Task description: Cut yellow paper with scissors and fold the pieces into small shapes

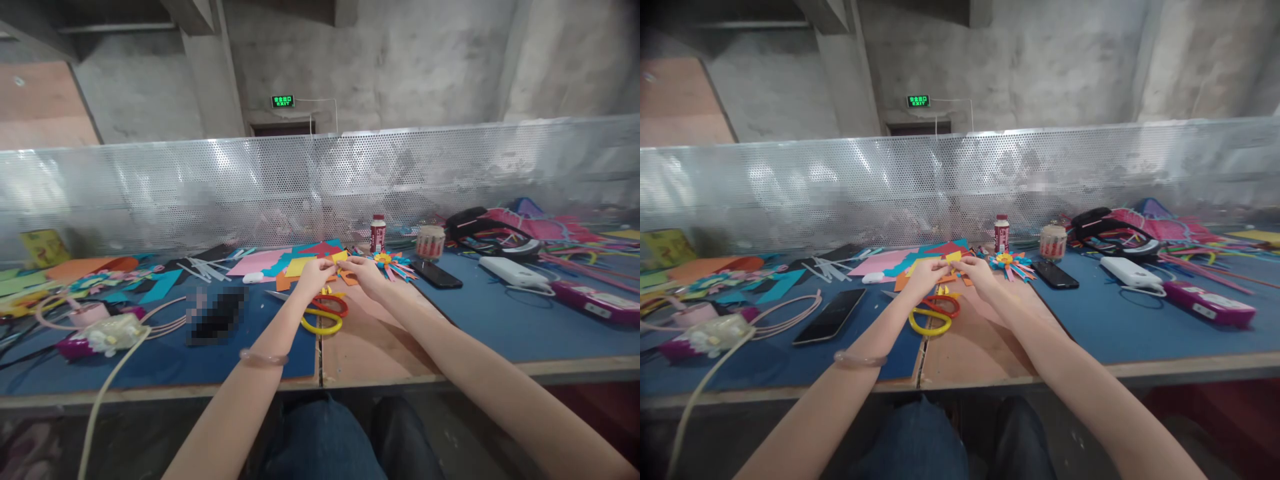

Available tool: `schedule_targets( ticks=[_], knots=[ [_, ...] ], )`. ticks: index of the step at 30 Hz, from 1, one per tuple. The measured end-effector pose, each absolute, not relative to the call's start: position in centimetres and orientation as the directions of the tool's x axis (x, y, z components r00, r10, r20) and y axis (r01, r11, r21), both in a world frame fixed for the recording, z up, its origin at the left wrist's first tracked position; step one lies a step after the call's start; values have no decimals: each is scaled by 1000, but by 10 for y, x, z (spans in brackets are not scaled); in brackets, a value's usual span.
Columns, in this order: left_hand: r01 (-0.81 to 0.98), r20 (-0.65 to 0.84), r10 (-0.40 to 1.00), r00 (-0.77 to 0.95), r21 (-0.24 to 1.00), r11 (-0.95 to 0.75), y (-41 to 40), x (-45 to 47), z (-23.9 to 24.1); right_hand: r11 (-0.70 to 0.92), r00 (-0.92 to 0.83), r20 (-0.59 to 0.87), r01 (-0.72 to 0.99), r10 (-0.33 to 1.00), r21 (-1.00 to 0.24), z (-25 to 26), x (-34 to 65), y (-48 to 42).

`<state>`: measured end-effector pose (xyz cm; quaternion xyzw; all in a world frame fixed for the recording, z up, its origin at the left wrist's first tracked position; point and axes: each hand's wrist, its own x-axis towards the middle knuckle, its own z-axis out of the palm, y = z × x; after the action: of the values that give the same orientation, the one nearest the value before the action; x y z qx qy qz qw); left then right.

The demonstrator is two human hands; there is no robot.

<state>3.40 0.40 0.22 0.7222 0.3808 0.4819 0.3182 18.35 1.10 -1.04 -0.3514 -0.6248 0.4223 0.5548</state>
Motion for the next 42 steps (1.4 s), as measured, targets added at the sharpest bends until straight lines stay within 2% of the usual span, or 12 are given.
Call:
schedule_targets(
  ticks=[18, 23, 29, 36, 42],
  knots=[
    [203, 386, 895, 225, 880, -430, -1, 33, 3, 360, -142, 371, -96, 918, -928, -15, 183, 14],
    [207, 385, 909, 159, 887, -412, -5, 32, 7, 400, -151, 400, -37, 904, -916, -11, 183, 9],
    [172, 339, 941, 12, 926, -336, -8, 30, 12, 465, -179, 437, 162, 881, -870, -6, 186, 4],
    [194, 330, 944, 21, 924, -328, -5, 28, 9, 497, -276, 441, 179, 854, -849, -11, 186, 4],
    [168, 333, 943, -2, 930, -328, -3, 28, 7, 511, -292, 445, 213, 846, -833, -8, 183, 2]
  ],
)
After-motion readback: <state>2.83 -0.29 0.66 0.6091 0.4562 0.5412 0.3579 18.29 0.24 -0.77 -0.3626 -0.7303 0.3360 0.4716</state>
